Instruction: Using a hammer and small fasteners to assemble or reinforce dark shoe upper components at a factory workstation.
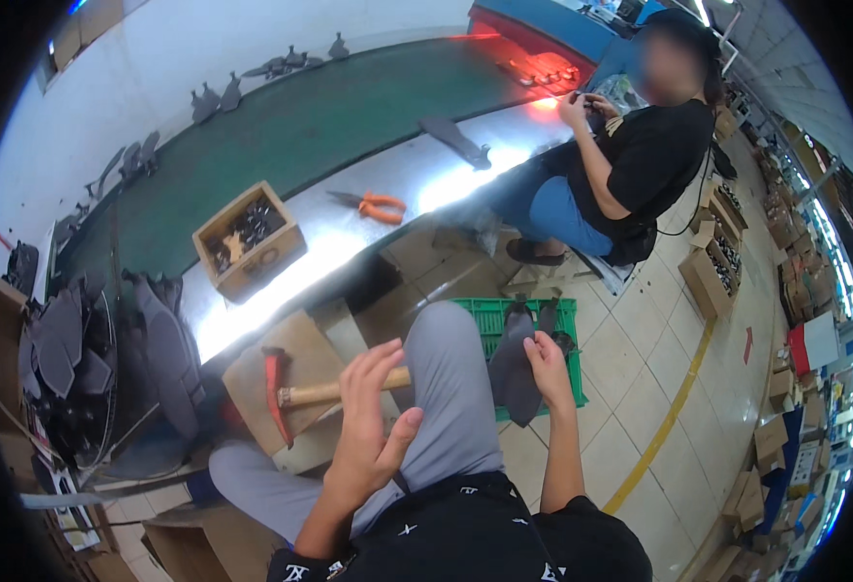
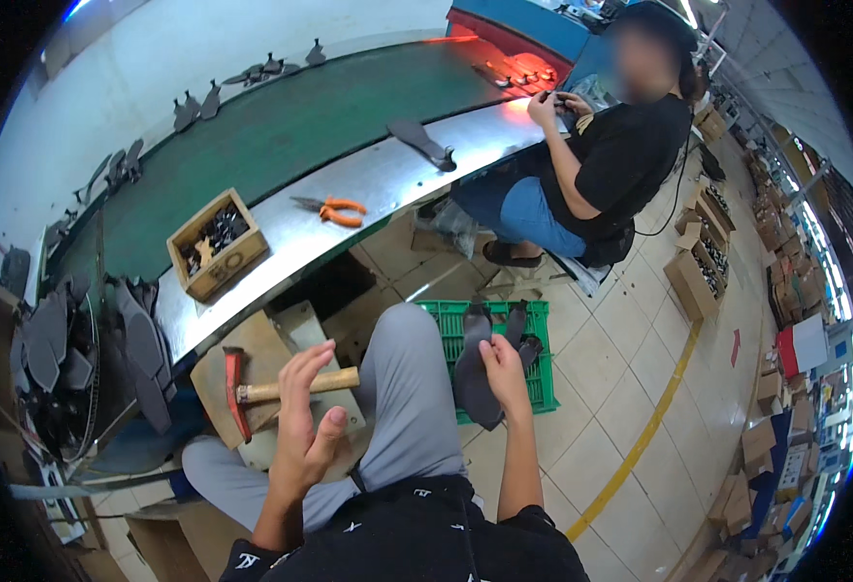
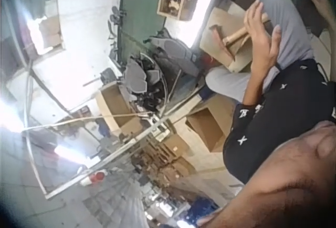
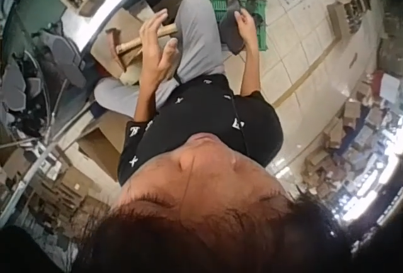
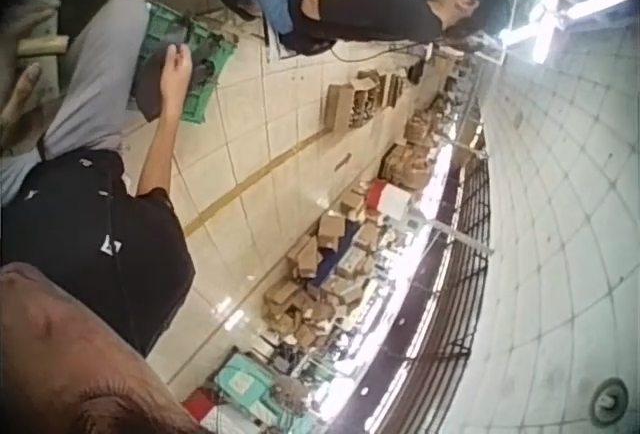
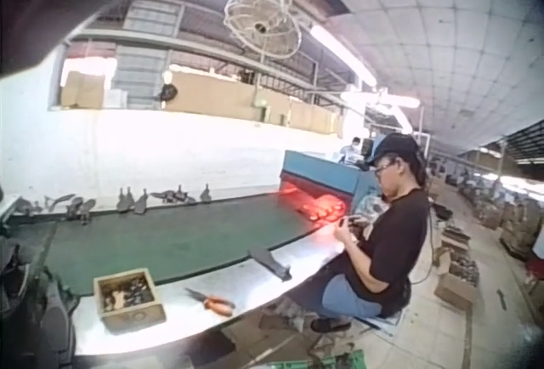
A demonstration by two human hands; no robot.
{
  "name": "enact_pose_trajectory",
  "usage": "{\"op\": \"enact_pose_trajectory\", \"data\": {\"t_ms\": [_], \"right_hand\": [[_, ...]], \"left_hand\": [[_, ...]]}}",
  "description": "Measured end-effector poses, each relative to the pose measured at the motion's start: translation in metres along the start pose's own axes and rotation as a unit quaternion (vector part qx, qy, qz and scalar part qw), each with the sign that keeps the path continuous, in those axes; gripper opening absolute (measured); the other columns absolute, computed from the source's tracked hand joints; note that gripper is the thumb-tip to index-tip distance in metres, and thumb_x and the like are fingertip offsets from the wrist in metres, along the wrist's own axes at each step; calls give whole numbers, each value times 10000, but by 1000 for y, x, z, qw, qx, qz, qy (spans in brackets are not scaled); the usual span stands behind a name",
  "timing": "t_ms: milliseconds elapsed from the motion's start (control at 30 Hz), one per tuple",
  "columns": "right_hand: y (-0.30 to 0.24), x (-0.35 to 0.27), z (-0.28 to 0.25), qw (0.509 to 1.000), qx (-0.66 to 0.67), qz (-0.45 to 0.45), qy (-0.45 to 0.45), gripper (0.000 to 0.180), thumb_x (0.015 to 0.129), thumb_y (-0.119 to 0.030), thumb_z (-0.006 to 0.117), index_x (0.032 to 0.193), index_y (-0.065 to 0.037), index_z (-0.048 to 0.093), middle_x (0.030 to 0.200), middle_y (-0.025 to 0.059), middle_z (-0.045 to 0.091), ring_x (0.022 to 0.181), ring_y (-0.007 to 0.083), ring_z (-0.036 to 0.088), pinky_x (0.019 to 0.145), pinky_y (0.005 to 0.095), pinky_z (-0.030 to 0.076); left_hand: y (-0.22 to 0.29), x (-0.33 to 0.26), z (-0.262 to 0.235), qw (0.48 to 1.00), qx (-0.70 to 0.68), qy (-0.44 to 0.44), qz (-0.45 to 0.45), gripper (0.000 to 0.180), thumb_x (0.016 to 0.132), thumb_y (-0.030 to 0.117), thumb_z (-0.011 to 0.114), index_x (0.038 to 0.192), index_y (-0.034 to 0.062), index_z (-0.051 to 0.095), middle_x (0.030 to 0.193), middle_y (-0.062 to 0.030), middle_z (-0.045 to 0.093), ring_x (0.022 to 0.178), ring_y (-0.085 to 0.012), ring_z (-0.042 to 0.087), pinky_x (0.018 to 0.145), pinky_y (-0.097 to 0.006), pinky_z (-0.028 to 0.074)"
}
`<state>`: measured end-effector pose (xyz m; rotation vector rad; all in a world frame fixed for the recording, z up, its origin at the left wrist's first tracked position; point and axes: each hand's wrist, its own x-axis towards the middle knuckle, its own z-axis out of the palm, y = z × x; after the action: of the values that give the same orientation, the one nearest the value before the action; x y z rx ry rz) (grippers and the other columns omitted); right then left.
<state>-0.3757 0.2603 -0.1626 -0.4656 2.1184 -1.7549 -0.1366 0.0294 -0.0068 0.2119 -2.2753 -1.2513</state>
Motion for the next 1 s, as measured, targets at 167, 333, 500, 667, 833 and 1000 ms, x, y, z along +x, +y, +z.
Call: {"op": "enact_pose_trajectory", "data": {"t_ms": [167,333,500,667,833,1000], "right_hand": [[76,30,-2,804,-581,70,107,380,928,-292,627,1083,49,562,1005,234,644,996,422,631,840,479,527],[22,73,30,890,-417,-37,182,338,936,-290,597,1078,16,579,1003,232,655,950,423,636,801,511,512],[15,120,-2,832,-512,27,213,245,946,-258,556,953,-22,622,889,214,683,793,425,674,697,534,543],[90,73,-44,842,-500,189,71,499,886,-442,641,970,49,666,994,279,683,925,431,674,811,513,534],[142,41,-16,859,-469,185,87,617,802,-427,758,1166,34,570,1096,252,663,1035,446,636,895,500,517],[74,37,-32,960,-250,45,121,243,850,-197,731,855,27,637,718,101,614,675,196,563,652,349,468]], "left_hand": [[-3,-8,3,997,34,6,-65,493,954,316,560,1320,-9,496,1396,-189,482,1320,-348,410,1127,-425,281],[-10,-16,-8,990,74,15,-118,435,934,220,591,1306,8,510,1402,-200,460,1318,-371,390,1118,-444,292],[-13,-15,-8,987,90,37,-130,363,937,188,581,1249,3,561,1357,-168,526,1266,-306,487,1082,-399,346],[-18,0,10,984,-25,13,-173,334,928,130,576,1236,1,571,1343,-144,542,1232,-268,523,1023,-347,400],[-27,14,33,990,-52,-63,-114,301,928,124,572,1208,13,584,1334,-149,549,1235,-274,523,1024,-361,408],[-52,1,59,996,-22,-81,-39,448,951,264,609,1302,7,500,1341,-171,503,1272,-296,476,1062,-403,383]]}}
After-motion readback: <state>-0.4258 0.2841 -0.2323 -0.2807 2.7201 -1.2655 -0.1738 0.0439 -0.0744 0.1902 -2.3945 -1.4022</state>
